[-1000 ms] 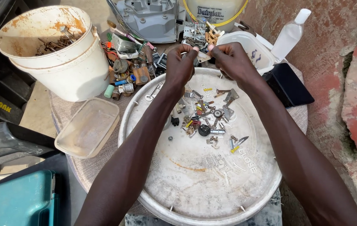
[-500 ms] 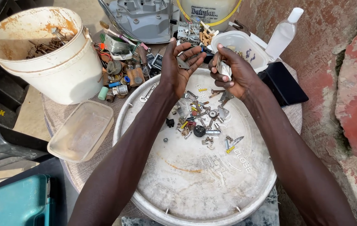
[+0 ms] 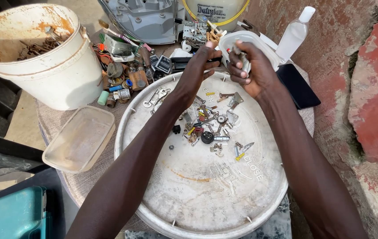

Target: The person is sorting through a pile of small electronic components on a bucket lid, picking them up individually and placing them into different containers or areas.

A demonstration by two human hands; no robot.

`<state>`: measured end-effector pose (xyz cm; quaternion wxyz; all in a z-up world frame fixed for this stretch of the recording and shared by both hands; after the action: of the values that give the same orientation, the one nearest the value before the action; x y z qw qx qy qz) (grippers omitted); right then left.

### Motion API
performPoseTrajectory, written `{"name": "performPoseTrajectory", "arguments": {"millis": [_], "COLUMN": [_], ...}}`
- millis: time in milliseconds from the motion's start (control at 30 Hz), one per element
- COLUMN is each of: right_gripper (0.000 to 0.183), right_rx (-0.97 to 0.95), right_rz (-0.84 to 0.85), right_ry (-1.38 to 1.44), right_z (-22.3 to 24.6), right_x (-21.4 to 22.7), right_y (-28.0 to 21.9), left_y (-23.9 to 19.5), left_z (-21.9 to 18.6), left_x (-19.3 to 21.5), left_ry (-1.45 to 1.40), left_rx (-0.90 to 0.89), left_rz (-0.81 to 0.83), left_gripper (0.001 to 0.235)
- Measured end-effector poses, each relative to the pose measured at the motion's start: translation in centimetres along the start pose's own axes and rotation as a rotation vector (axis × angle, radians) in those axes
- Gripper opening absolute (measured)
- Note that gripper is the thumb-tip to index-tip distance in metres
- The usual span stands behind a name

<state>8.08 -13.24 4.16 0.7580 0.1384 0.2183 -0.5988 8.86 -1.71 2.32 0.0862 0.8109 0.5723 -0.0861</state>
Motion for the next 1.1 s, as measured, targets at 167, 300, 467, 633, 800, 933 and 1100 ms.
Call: {"name": "performPoseTrajectory", "arguments": {"millis": [167,300,467,633,800,933,1100], "right_gripper": [0.014,0.015,0.051,0.056,0.017,0.013,0.014], "right_rx": [0.025,0.124,0.162,0.23,0.2,0.004,0.047], "right_rz": [-0.468,-0.551,-0.264,-0.218,-0.218,-0.107,-0.114], "right_ry": [-0.112,-0.816,-1.117,-1.456,-1.518,-1.693,-1.793], "right_z": [4.1,7.0,4.7,5.3,5.1,0.4,-2.1], "right_x": [5.0,5.6,6.7,3.7,-2.7,-3.0,-0.5], "right_y": [-0.9,-0.2,2.6,-1.0,-9.0,-10.5,-9.6], "left_y": [-2.1,-3.6,-3.6,-3.7,-1.8,-1.2,-2.3], "left_z": [-1.9,1.1,3.3,3.2,3.3,3.0,1.8], "left_x": [-3.0,-7.2,-7.9,-7.7,-4.9,-4.4,-5.3], "left_ry": [0.784,1.038,1.055,1.01,1.12,1.194,1.17], "left_rx": [-0.55,-0.596,-0.682,-0.712,-0.349,-0.354,-0.411], "left_rz": [0.219,0.562,0.617,0.723,0.489,0.406,0.378], "left_gripper": [0.019,0.018,0.027,0.042,0.02,0.015,0.014]}}
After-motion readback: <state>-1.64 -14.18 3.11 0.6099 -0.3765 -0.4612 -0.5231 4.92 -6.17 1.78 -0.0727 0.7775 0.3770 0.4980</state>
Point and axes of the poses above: each hand's wrist, its own y-axis towards the middle knuckle, its own x-axis out of the back of the hand, z = x × y, the point moved 9 cm from there along y, towards the middle knuckle, and after that the axes turned 1 degree about -x, right-handed, at the moved point
